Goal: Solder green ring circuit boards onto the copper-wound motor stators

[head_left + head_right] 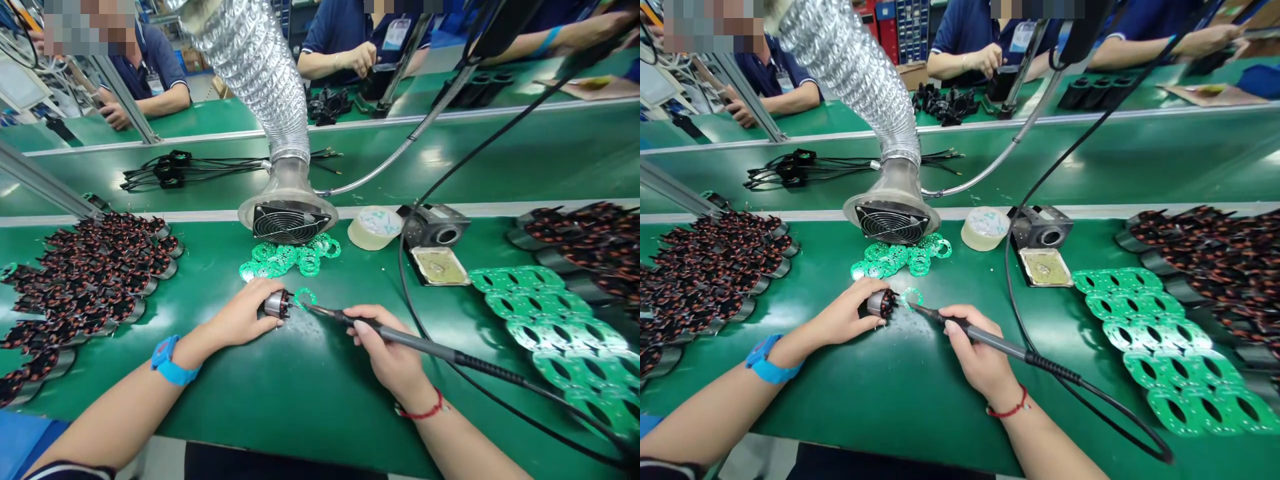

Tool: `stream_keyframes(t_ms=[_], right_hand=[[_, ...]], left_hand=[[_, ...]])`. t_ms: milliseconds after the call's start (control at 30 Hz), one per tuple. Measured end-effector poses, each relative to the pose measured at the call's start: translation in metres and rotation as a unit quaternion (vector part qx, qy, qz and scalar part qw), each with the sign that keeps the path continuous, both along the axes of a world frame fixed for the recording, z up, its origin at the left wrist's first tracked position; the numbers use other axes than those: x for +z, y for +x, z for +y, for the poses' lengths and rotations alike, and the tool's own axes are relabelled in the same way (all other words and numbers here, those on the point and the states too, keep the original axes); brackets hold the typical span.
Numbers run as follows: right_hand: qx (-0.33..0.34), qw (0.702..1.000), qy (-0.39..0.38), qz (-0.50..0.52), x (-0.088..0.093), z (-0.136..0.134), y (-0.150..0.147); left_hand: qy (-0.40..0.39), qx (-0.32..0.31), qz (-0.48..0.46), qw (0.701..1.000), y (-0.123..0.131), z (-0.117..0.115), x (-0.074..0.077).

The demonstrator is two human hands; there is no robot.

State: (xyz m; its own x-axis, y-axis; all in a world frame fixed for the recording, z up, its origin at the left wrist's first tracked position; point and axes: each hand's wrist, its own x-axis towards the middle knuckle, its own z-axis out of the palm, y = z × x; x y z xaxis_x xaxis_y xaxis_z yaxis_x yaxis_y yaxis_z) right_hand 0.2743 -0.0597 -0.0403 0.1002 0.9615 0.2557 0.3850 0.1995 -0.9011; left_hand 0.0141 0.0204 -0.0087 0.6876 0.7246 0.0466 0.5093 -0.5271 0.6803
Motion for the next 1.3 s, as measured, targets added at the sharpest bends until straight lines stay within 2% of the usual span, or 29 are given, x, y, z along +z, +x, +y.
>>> stream_keyframes(t_ms=[233, 533, 800, 1133, 1300], right_hand=[[0.022, 0.998, -0.046, 0.020, 0.008, 0.006, -0.002], [0.018, 0.997, -0.062, 0.052, 0.007, 0.006, -0.002], [0.022, 0.999, -0.022, 0.000, 0.005, 0.003, -0.001], [0.035, 0.994, 0.063, -0.086, 0.017, 0.002, -0.004], [0.045, 0.990, 0.091, -0.101, 0.016, 0.001, -0.005]], left_hand=[[0.018, -0.005, 0.005, 1.000, 0.002, -0.001, -0.001], [0.060, -0.016, 0.026, 0.998, 0.002, -0.002, -0.003], [0.068, -0.024, 0.024, 0.997, 0.003, -0.003, 0.000], [0.074, -0.027, 0.020, 0.997, 0.003, -0.004, 0.001], [0.078, -0.027, 0.019, 0.996, 0.003, -0.004, 0.001]])
